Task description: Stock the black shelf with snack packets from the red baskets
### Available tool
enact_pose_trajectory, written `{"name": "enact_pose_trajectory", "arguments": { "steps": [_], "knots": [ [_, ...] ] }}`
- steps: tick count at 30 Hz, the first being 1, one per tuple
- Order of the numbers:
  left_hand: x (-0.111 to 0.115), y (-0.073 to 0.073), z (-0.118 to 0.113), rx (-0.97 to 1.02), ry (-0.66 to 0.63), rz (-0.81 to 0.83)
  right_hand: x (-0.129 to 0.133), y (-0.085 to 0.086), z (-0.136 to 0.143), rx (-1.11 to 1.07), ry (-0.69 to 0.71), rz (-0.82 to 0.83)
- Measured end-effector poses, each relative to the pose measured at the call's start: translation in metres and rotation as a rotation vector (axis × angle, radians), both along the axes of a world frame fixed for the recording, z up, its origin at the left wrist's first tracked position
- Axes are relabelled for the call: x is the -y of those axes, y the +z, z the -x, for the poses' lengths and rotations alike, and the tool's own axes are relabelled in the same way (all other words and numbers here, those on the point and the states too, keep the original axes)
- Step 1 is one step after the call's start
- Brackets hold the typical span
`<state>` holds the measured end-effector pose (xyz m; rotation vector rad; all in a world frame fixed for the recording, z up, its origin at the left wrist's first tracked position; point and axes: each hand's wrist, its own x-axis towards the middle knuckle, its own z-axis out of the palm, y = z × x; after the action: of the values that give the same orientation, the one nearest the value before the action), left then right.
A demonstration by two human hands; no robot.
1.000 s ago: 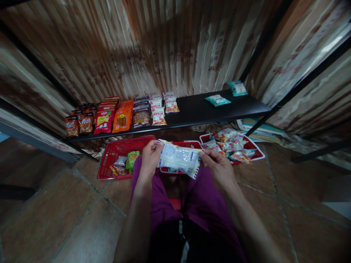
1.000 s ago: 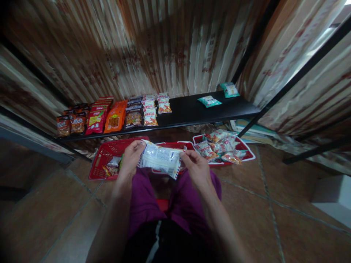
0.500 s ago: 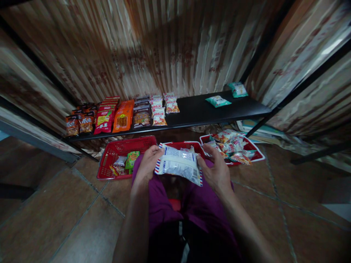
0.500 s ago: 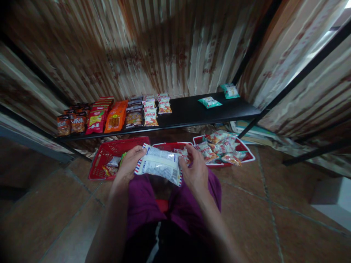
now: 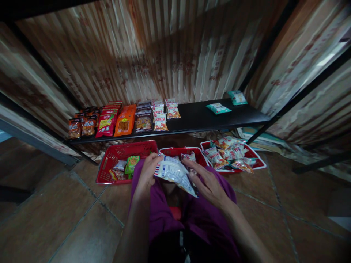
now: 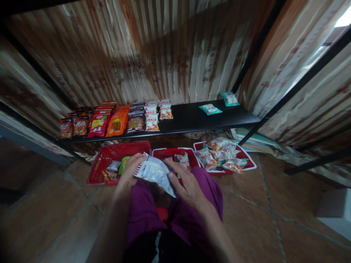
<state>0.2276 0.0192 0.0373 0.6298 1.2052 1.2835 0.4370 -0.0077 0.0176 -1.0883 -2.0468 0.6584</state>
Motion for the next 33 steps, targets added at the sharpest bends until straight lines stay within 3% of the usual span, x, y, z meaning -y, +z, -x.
{"name": "enact_pose_trajectory", "arguments": {
  "steps": [5, 14, 19, 28, 33],
  "knots": [
    [-0.006, -0.018, -0.002, 0.109, 0.112, -0.028, 0.007, -0.001, 0.009, 0.152, 0.083, 0.030],
    [-0.020, -0.041, -0.019, 0.287, 0.152, 0.082, -0.003, -0.037, 0.016, 0.114, -0.036, 0.088],
    [-0.025, -0.042, -0.030, 0.314, 0.143, 0.097, -0.009, -0.045, 0.008, 0.045, -0.125, 0.104],
    [-0.020, -0.033, -0.035, 0.045, 0.030, 0.005, -0.011, -0.040, 0.005, -0.264, -0.304, 0.384],
    [-0.018, -0.037, -0.045, 0.082, -0.035, -0.069, -0.018, -0.039, 0.006, -0.434, -0.378, 0.465]
  ]
}}
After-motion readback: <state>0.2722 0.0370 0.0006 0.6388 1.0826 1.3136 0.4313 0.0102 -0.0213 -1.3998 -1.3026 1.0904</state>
